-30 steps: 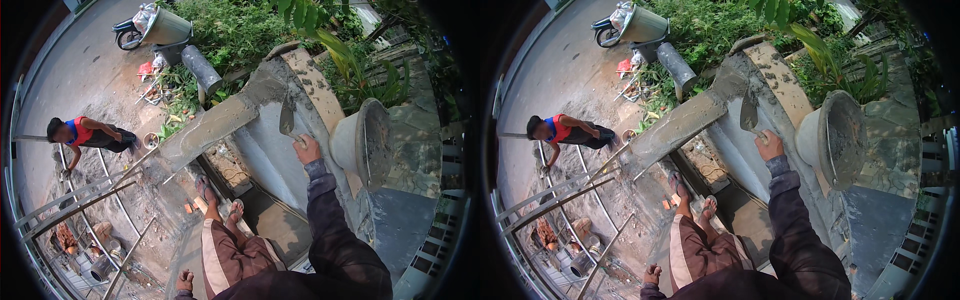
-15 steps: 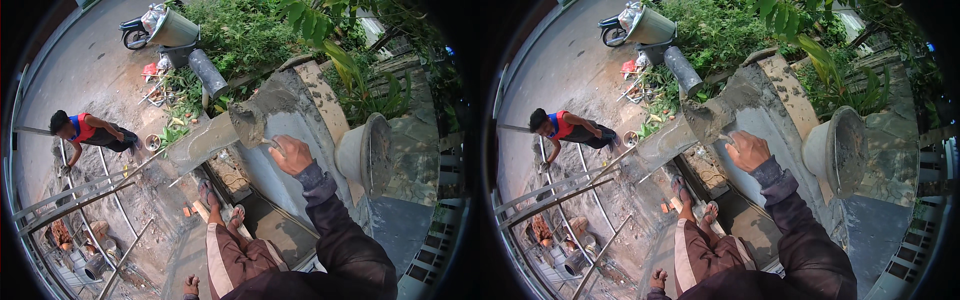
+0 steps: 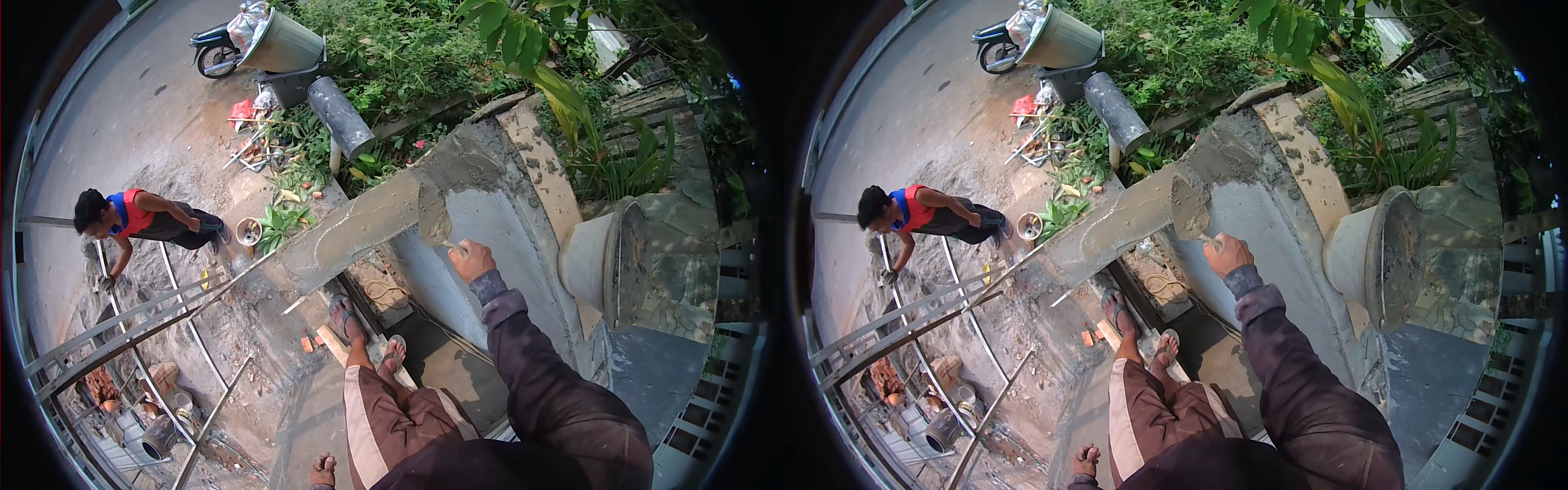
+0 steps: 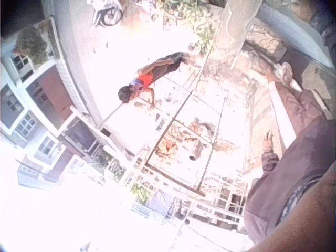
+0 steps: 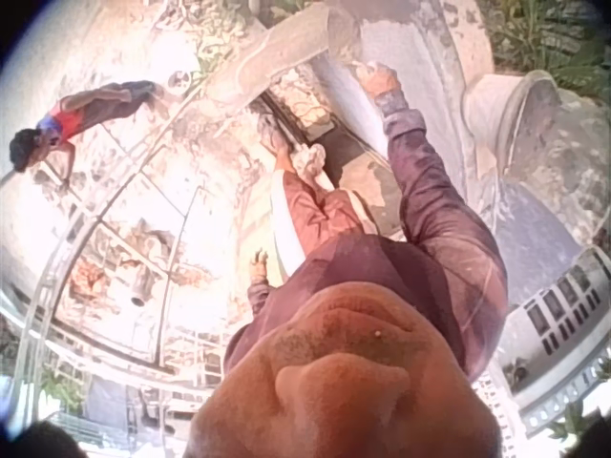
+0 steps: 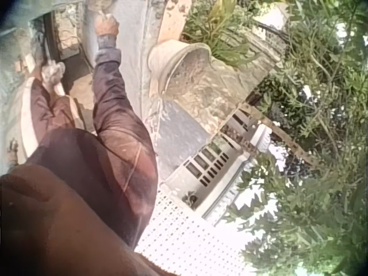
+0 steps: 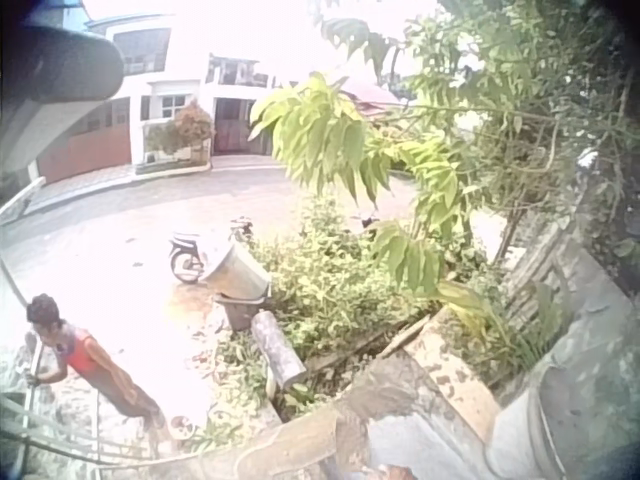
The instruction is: Apply plaster and smooth a wall surface using a trowel and bucket.
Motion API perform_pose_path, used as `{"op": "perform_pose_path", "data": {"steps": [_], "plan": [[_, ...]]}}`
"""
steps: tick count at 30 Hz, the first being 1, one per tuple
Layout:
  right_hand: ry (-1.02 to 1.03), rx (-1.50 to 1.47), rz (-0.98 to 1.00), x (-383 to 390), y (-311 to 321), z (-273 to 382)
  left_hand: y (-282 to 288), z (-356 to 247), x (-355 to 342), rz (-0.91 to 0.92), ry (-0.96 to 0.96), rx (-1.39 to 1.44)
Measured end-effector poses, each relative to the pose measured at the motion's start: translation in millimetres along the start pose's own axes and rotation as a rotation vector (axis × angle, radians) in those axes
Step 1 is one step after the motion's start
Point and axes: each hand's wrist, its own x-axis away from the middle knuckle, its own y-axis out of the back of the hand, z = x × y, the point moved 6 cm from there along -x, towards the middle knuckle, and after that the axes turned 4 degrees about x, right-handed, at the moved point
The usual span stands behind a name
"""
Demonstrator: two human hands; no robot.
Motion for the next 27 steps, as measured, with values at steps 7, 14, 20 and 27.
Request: {"op": "perform_pose_path", "data": {"steps": [7, 14, 20, 27], "plan": [[-0.52, -0.846, 0.306, -31.1, -62.7, 9.9, 16.3, -28.8, 4.2, -0.061, -0.051, 0.058], [-0.335, -0.411, -0.041, -100.0, -72.9, -32.1, 5.0, -66.9, 26.8, -0.064, 0.042, -0.015], [-0.337, -0.725, -0.189, -64.5, -8.0, -39.6, -1.4, -65.6, 18.1, 0.006, 0.008, -0.09], [-0.346, -1.088, -0.177, -19.8, 16.2, -30.6, 10.8, -59.4, 16.2, 0.004, -0.085, -0.259]]}}
